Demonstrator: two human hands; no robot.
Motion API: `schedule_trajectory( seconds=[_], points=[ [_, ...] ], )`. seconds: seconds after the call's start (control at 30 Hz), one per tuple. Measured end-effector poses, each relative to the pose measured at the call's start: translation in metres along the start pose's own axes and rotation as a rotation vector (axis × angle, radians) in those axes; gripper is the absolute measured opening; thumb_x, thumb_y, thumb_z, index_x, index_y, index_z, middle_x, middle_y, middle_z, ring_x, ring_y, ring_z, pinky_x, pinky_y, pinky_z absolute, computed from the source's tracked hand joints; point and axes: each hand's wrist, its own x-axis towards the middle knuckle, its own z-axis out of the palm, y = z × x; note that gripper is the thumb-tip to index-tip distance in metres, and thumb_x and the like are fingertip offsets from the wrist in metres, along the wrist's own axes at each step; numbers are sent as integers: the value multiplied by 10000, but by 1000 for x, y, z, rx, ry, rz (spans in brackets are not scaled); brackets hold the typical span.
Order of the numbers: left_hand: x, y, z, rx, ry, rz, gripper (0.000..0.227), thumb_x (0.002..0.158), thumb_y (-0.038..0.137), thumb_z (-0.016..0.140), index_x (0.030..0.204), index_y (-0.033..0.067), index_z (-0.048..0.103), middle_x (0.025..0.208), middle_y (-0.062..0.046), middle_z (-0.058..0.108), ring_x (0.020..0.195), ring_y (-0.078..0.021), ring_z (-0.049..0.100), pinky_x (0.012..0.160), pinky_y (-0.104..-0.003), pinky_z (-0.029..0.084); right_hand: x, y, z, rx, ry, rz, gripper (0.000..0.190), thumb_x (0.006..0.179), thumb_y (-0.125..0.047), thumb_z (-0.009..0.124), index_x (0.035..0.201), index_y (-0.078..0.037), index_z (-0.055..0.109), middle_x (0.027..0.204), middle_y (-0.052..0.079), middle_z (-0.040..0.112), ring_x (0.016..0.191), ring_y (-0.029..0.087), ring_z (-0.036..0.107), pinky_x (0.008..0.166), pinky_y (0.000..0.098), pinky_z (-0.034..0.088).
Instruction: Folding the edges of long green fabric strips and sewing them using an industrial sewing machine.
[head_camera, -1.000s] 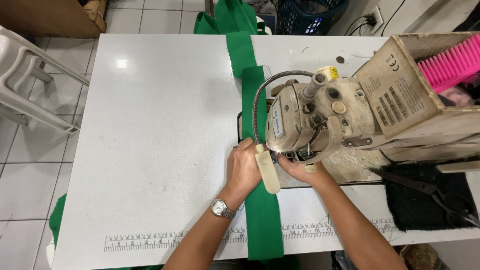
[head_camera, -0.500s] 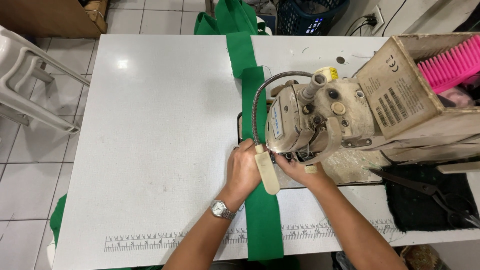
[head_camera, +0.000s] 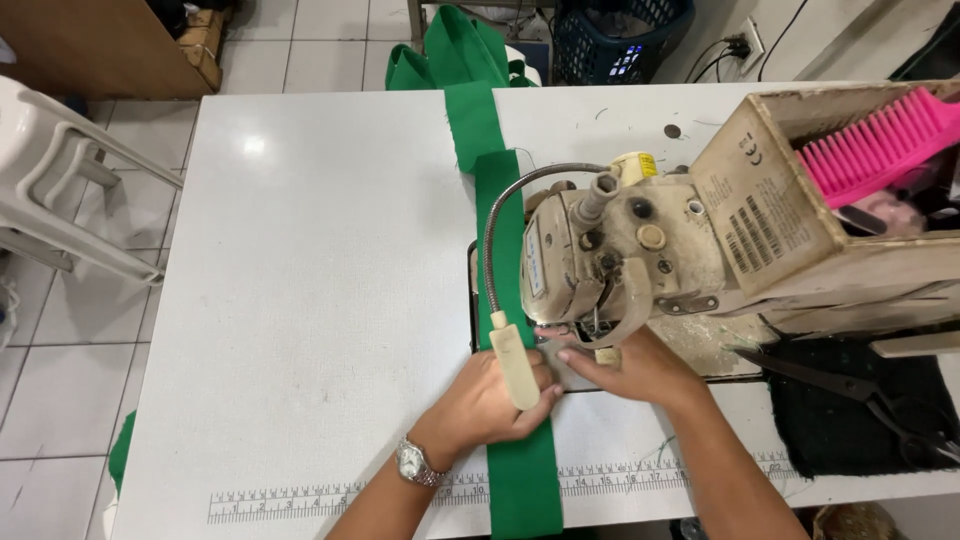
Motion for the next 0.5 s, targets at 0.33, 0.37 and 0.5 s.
schedule_trajectory(
  seconds=[0.33,0.37,0.5],
  points=[
    [12,-26,-18,250,113,-223,301,929,150,641,1196,20,591,1443,-254,538,1228,-432,598,1059,-507,477,-1,-20,24,-495,-167,44,538,1008,-536,424,1507,-358,516,1509,97,518,1453,381,357,1172,592,178],
    [1,-29,-9,254,116,-221,301,929,150,641,1196,20,591,1443,-254,538,1228,-432,598,1059,-507,477,-6,-28,29,-498,-165,39,538,1008,-536,424,1507,-358,516,1509,97,518,1453,381,357,1172,592,178],
    [-25,1,-8,551,84,-245,399,851,150,632,1220,-1,639,1254,-240,642,1143,-410,605,881,-501,501,-28,-53,32,-487,-148,-187,286,984,-421,628,1092,-190,756,980,38,530,997,251,531,875,515,442]
  ],
)
